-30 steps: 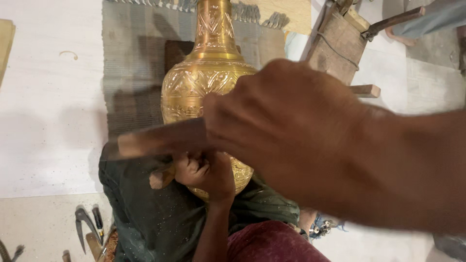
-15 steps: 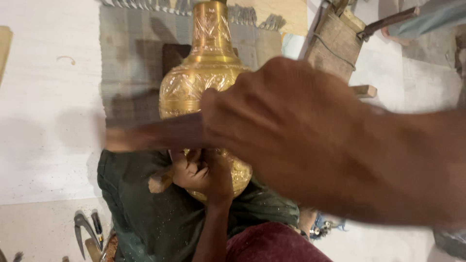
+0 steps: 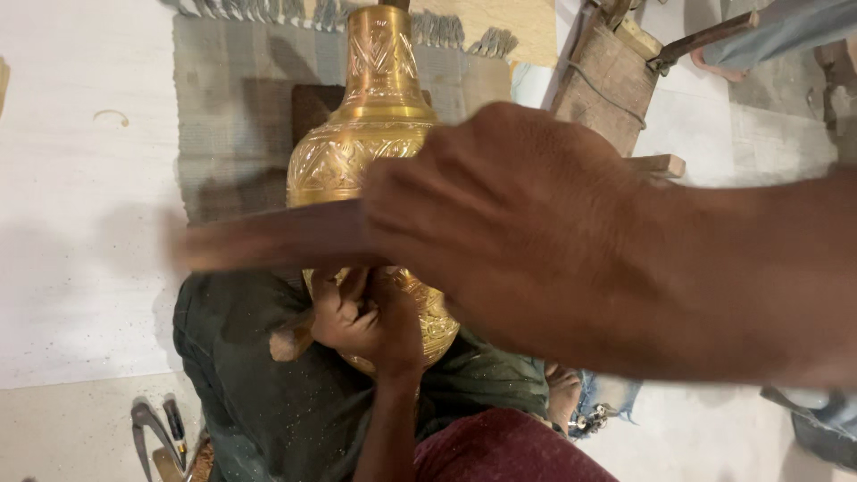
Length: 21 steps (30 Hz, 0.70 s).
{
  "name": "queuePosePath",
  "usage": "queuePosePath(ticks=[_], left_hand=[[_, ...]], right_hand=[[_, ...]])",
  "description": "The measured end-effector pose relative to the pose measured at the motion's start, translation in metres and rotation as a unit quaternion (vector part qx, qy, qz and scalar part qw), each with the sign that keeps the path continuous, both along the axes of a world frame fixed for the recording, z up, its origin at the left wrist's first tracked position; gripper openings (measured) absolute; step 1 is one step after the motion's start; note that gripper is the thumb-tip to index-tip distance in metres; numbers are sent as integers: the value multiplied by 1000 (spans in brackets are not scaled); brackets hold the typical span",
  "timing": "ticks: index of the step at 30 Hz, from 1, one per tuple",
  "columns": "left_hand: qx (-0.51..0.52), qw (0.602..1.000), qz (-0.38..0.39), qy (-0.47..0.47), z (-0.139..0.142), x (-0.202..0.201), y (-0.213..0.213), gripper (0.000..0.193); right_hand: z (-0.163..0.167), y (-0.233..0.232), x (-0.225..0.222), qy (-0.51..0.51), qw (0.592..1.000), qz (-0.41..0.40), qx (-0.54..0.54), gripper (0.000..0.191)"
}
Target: The person sits on the floor and uses a metal chisel and wooden mallet to engrave intricate patterns onto a large brass vessel. They repeatedly strike the chisel to create detailed designs on the surface of the vessel.
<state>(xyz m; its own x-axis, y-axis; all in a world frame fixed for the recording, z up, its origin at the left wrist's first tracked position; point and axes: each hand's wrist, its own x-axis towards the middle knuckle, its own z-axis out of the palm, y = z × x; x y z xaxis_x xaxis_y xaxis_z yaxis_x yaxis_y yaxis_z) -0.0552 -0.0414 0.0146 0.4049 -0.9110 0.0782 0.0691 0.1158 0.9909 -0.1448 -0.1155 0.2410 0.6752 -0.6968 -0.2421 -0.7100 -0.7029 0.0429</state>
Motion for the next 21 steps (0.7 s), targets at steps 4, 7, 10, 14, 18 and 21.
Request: queuePosePath(ticks=[4,7,10,14,18,21], left_hand=[[-31,999,-2,23,2,1,-2,49],[-36,997,-27,60,4,1,-3,46],[-37,996,-29,81,5,-1,-4,42],[-84,992,-42,85,2,0,-8,39],[-81,990,-59,98,4,2,-6,41],[-54,997,-53,25,7,4,-8,36]], right_hand=[[10,-3,8,170,976,-51,128,47],[16,-10,19,249,942,-123,189,46],[23,-15,26,203,937,-199,205,53],[31,-16,22,347,892,-165,239,36],[33,-16,15,147,960,-181,154,54],[33,-17,13,279,910,-201,231,43]])
